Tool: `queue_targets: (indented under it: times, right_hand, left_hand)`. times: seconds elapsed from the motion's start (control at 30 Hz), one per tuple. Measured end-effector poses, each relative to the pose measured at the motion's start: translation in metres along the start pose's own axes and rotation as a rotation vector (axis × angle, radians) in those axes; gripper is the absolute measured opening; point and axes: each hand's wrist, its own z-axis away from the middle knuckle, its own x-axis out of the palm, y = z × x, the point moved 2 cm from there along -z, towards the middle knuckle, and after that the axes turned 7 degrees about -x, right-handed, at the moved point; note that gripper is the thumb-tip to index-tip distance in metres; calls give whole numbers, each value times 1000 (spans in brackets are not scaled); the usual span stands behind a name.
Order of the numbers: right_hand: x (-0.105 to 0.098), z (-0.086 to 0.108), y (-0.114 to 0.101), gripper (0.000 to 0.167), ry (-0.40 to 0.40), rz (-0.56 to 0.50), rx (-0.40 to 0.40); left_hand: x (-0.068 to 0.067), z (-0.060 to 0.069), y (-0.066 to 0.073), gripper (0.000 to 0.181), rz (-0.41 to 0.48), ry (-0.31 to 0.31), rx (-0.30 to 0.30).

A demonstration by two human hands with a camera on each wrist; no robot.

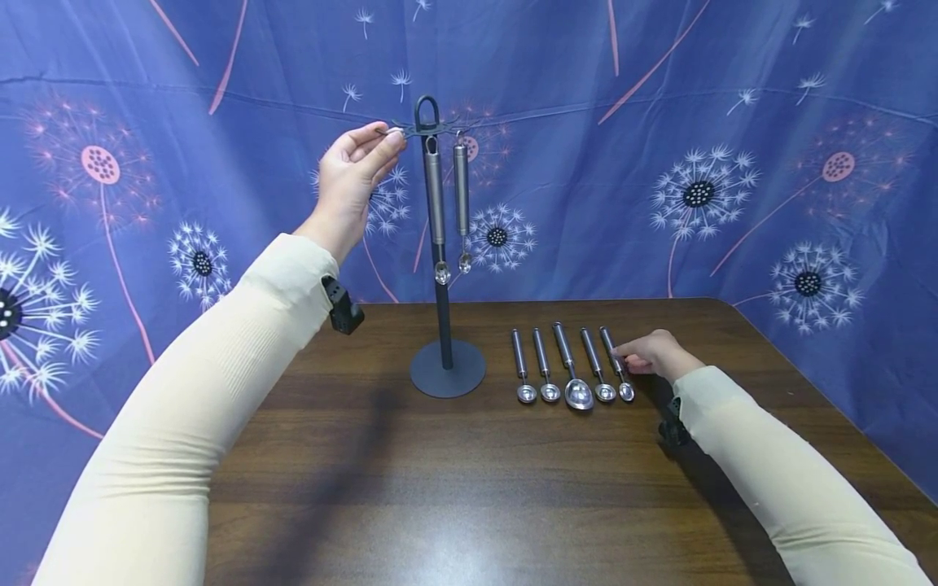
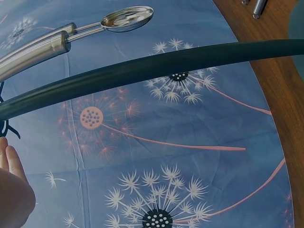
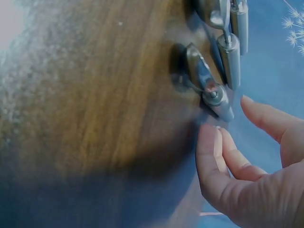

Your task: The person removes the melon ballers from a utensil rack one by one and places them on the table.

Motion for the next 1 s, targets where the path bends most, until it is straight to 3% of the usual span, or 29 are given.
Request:
queue_targets:
  times: [0.2,0.37,0.77,1.0]
  right_hand:
    - [-5,0,-8,75,60,24,15]
    - [-3,2,-19,77,70,-14,-25]
    - [27,15,-61,26,24,-138,-166]
    - [34,22,-104,24,20,-273,-279]
  left_hand:
    - [-1,1,-1,33,1,27,14]
    - [1,1,-3,29,0,38,18]
    - [5,2,-5,23,20,50,29]
    - [6,4,-5,20,-9,68,56]
